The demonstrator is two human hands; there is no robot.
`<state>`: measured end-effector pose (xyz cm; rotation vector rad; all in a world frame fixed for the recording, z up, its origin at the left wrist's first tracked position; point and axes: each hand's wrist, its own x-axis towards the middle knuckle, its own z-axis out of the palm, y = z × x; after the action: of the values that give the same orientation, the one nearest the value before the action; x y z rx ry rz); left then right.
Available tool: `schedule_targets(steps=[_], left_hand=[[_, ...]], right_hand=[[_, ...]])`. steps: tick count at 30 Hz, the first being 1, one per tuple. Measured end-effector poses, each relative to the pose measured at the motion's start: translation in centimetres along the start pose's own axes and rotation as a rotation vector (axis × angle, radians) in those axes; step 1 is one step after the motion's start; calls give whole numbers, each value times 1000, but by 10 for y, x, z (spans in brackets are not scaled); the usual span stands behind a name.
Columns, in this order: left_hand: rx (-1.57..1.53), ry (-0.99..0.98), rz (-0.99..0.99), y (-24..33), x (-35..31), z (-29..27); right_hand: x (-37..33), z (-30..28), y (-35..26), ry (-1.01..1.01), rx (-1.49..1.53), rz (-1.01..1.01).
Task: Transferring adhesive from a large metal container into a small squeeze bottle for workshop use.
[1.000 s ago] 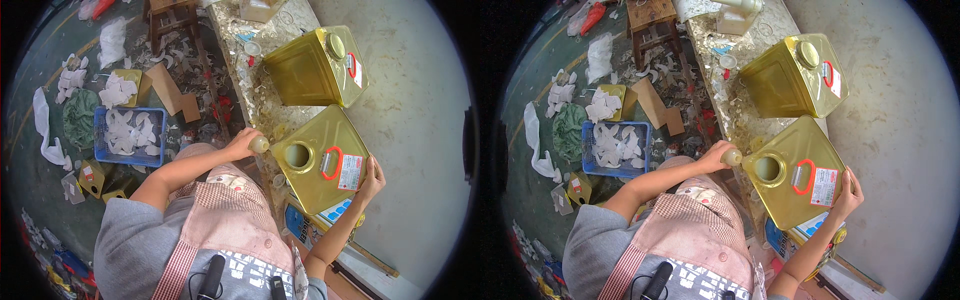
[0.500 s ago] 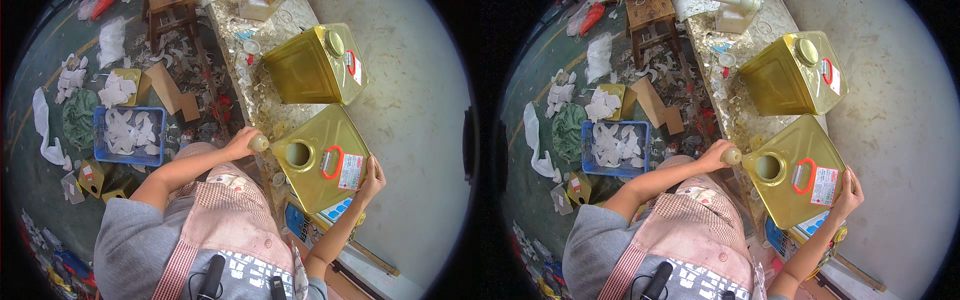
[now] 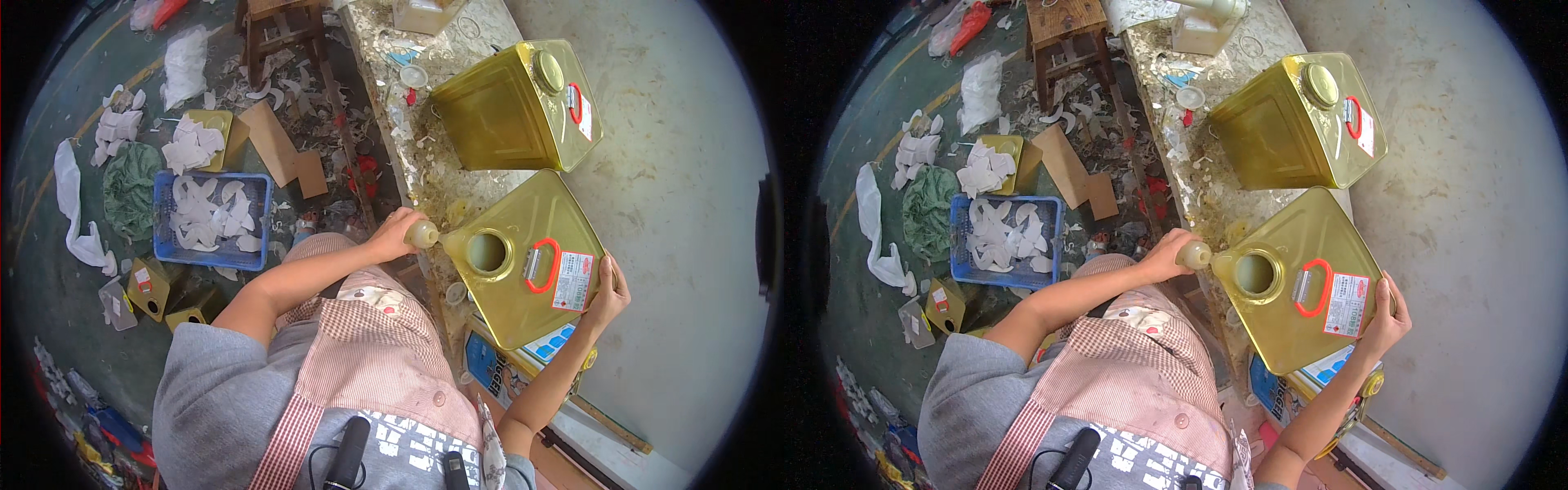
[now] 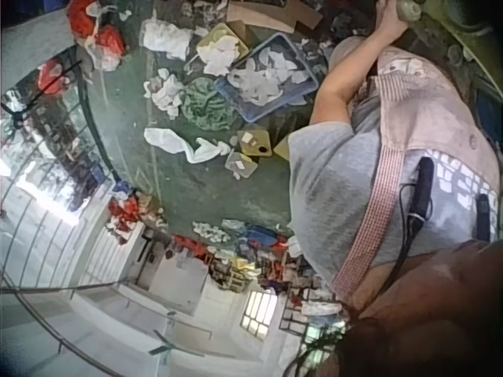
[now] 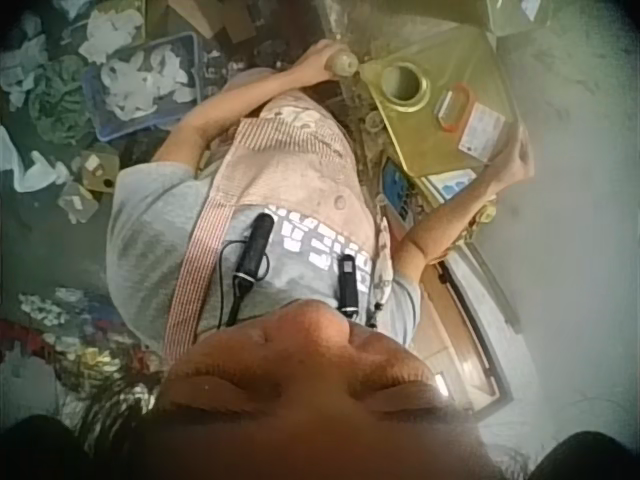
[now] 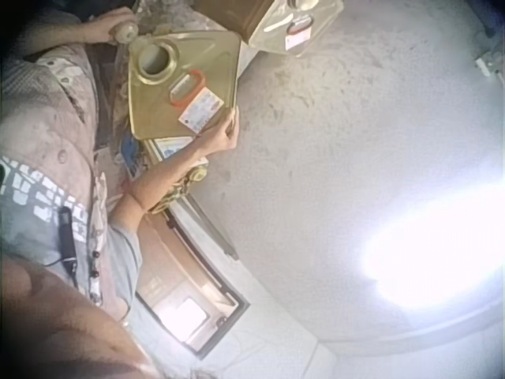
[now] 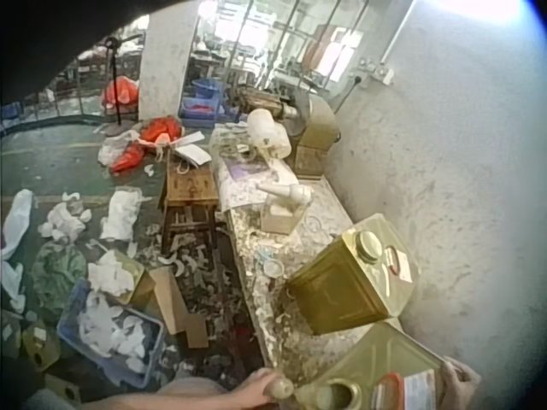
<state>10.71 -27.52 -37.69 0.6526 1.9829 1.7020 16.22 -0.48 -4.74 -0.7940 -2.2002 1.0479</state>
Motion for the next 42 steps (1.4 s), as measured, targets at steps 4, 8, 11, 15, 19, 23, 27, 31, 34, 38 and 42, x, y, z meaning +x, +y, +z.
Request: schedule_targets(steps=[4,8,11,15,19,23,27,31,34,38,42], left_hand=[[-13,1,-26,1,-2,0],[-2,8,-10,-2,-1,2],[-9,19,-22,0,-3,3],[-10,20,-31,-1,-2,3],[-20,19,-39,1,-2,2],[-25,27,-44,-1,-2,3],[-18,27,-41,-3,-2,4],[-8,28,-38,-7,-1,5],[3,26,-41,-9,-1,5],[13,33,-54,-12,-2,5],[12,27,-47,-13,-1,6]], right_hand=[[-1,2,-2,3,8,3],[2,-1,4,9,1,-18],[2,-1,4,12,-15,-18],[2,-1,3,0,-6,-23],[1,0,1,-4,4,-9],[1,1,1,-2,4,-1],[1,0,2,1,-1,-2],[2,0,3,-6,-11,-17],[3,0,4,-7,5,-16],[1,2,1,3,-21,-15],[1,3,1,16,-8,-5]])
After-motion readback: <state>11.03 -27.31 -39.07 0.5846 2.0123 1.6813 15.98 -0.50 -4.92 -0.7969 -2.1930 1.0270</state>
